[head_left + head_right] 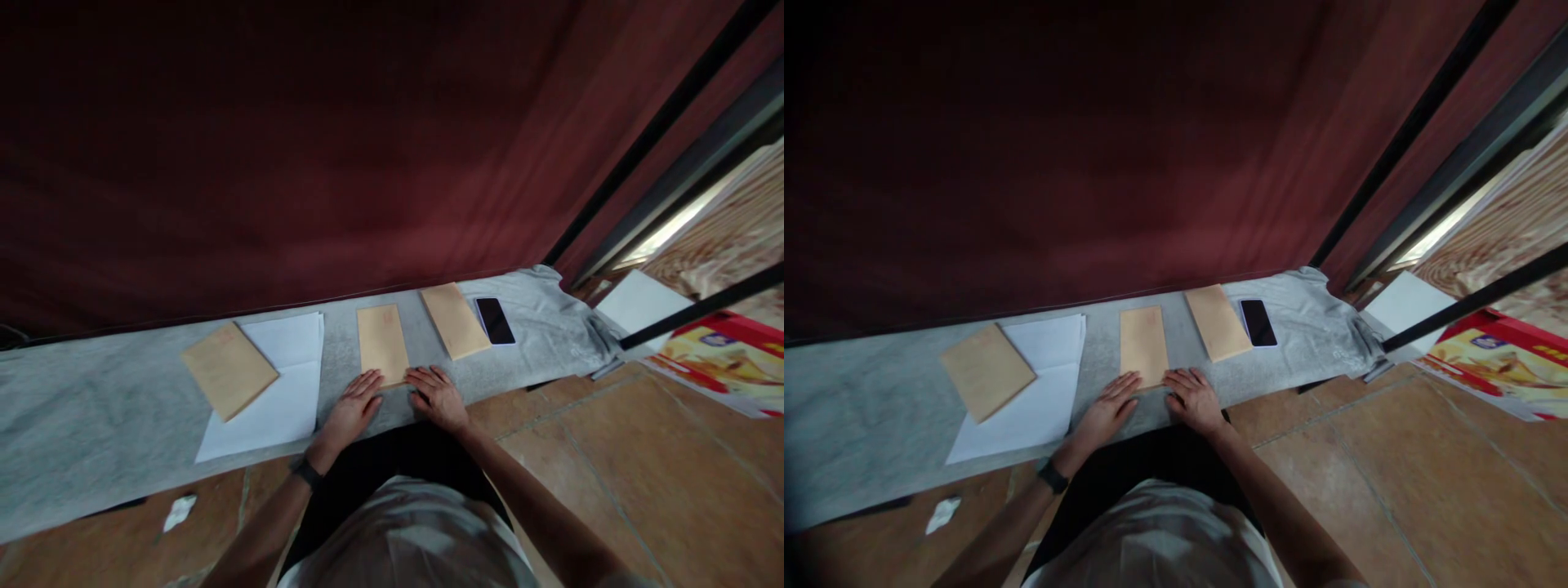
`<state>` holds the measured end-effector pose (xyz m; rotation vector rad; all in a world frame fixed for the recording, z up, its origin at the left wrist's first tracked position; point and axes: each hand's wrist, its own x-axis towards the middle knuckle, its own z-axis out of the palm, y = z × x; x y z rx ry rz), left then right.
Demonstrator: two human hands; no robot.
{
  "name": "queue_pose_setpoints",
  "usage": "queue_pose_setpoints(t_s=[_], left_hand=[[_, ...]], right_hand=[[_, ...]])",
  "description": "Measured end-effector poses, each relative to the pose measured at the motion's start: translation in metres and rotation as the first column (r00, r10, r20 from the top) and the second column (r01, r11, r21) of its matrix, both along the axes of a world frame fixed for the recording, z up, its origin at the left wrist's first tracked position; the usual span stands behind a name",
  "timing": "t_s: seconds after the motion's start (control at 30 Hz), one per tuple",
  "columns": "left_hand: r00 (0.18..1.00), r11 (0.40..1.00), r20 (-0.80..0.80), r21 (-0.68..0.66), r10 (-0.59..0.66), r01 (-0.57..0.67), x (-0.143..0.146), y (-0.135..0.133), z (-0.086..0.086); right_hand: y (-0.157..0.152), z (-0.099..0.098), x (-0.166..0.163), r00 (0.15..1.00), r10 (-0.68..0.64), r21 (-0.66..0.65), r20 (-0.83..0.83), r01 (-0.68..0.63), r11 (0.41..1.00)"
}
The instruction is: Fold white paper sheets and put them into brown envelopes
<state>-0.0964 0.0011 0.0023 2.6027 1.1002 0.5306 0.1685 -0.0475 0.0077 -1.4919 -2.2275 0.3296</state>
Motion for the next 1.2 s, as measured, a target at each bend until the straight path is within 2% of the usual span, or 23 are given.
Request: queue_pose_setpoints(t_s=[0.13, 0.3, 0.5, 0.63, 0.73, 0.9, 1.03, 1.2], left_hand=[[0.994, 0.995, 0.046, 0.020, 0.096, -0.097, 0.006, -0.010, 0.000], [0.977, 0.978, 0.065, 0.042, 0.202, -0.205, 0.018, -0.008, 0.003], [0.960, 0.962, 0.090, 0.049, 0.264, -0.269, 0.023, -0.005, 0.001], [0.960, 0.963, 0.111, 0.054, 0.257, -0.264, 0.022, -0.005, -0.001], [0.970, 0.970, 0.091, 0.066, 0.227, -0.233, 0.021, -0.006, 0.001], [0.984, 0.976, 0.010, 0.123, 0.180, -0.180, 0.019, -0.011, 0.001], [0.987, 0.974, 0.010, 0.163, 0.161, -0.160, 0.018, -0.015, -0.005], [0.984, 0.972, 0.041, 0.157, 0.171, -0.175, 0.014, -0.024, -0.008]], right_hand=[[0.006, -0.004, -0.006, 0.996, -0.078, -0.003, -0.048, 0.078, 0.997], [0.012, -0.007, -0.022, 0.973, -0.209, -0.010, -0.101, 0.209, 0.978], [0.018, -0.006, -0.038, 0.944, -0.328, 0.021, -0.026, 0.329, 0.944], [0.020, -0.002, -0.041, 0.930, -0.364, 0.005, 0.048, 0.364, 0.931], [0.015, -0.002, -0.046, 0.940, -0.335, 0.046, 0.058, 0.333, 0.942], [-0.005, -0.010, -0.068, 0.996, -0.089, 0.143, 0.025, 0.084, 0.986], [-0.017, -0.017, -0.076, 0.990, -0.139, 0.138, 0.023, 0.135, 0.981], [-0.019, -0.017, -0.062, 0.976, -0.217, 0.143, 0.027, 0.211, 0.967]])
